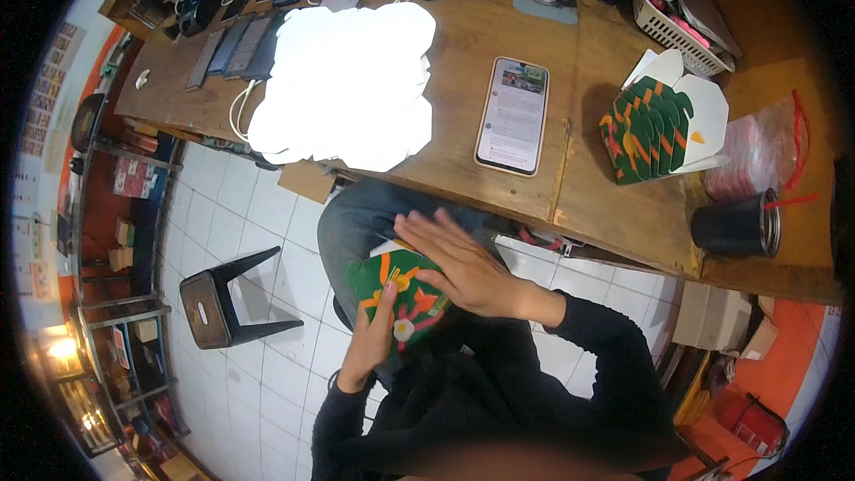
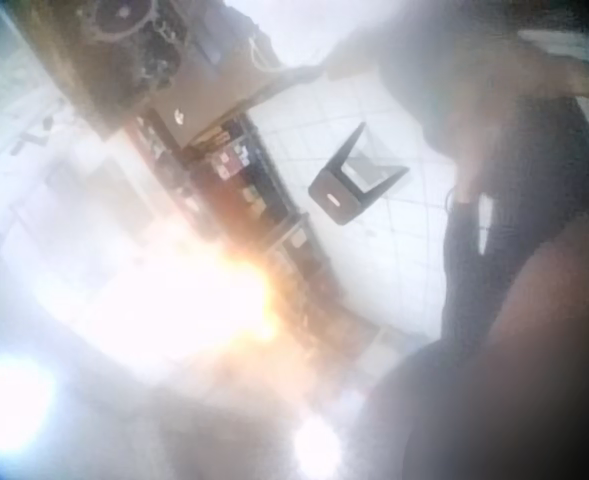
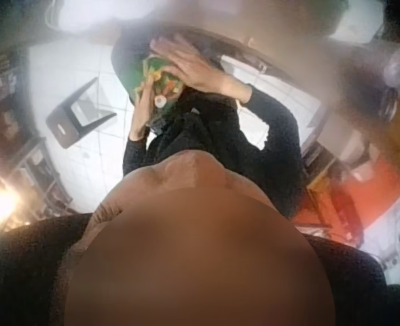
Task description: The person folds colorful paper boxes at a counter, then moves to a food display to place roasted chicken into a box. They scoop rice from a cooker into the same box and close it.
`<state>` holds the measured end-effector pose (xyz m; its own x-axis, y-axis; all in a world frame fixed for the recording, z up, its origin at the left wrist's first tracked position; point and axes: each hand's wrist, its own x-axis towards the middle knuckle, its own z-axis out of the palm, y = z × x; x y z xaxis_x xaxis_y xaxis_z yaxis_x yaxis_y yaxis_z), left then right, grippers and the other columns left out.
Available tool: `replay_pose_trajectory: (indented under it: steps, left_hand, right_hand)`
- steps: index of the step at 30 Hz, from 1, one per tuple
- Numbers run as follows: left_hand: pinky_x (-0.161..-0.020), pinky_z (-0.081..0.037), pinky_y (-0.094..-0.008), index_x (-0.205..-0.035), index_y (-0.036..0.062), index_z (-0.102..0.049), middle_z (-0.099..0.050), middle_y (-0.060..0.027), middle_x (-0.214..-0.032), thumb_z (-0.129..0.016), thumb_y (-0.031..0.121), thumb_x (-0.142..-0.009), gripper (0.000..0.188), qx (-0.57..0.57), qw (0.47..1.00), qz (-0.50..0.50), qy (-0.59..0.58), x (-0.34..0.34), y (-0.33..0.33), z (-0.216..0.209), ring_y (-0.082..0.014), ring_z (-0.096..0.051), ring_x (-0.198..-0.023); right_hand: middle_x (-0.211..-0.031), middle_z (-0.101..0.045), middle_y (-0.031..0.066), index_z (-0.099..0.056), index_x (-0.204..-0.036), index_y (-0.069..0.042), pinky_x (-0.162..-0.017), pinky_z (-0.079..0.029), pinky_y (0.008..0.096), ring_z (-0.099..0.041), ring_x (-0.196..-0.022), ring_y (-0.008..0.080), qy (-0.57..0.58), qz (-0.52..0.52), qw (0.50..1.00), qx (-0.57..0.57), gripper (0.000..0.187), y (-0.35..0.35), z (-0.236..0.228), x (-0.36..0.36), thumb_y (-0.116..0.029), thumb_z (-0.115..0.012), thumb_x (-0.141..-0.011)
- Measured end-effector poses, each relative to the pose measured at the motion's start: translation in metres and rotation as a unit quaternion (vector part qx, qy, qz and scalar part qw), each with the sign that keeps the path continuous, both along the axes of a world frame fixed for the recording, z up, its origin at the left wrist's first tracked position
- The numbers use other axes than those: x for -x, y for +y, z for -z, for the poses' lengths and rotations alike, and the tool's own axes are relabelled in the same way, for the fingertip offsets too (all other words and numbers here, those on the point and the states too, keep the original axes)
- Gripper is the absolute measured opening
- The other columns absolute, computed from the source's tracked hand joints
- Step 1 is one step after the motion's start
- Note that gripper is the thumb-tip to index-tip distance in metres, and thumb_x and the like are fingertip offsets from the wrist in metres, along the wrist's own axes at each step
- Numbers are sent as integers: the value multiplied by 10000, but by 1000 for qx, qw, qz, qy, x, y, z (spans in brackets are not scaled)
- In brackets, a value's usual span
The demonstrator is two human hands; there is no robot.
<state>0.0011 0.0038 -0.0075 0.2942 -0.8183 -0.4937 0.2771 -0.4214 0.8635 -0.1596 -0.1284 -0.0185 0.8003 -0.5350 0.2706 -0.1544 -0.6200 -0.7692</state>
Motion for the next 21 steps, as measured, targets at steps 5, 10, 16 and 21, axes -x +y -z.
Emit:
replay_pose_trajectory:
  steps: [5,10,16,21]
  left_hand:
    - [-905,-464,-288,-1270,1,-531,-606,-93,-1200,-471,363,-1028,440,35,989,-127,63,-16,-10,7,-155,-593,-1062]
    - [-815,-503,-263,-1262,27,-544,-639,-78,-1122,-497,368,-1008,427,-4,988,-103,113,-15,-16,10,-136,-632,-980]
    - [-847,-516,-302,-1297,5,-506,-621,-93,-1187,-518,290,-1007,406,-28,989,-71,125,-24,-17,3,-163,-632,-1035]
    - [-924,-489,-312,-1287,12,-514,-604,-77,-1212,-564,233,-999,367,82,986,-106,99,-18,-17,-3,-152,-597,-1086]
  right_hand:
    - [-1401,-516,113,-553,-1314,-54,-1144,-321,463,-436,-1355,236,-93,-15,968,232,488,28,7,-4,-259,-639,-879]
    - [-1236,-629,93,-644,-1162,-42,-1084,-407,428,-562,-1221,224,-164,-64,941,288,340,31,22,-6,-131,-651,-834]
    - [-1076,-663,61,-696,-1043,-82,-1060,-391,451,-599,-1091,207,-201,-49,966,152,238,21,11,-10,-145,-688,-813]
    - [-1151,-581,48,-722,-837,-158,-1088,-269,517,-476,-1221,268,-163,123,979,23,161,24,-18,-20,-265,-791,-740]
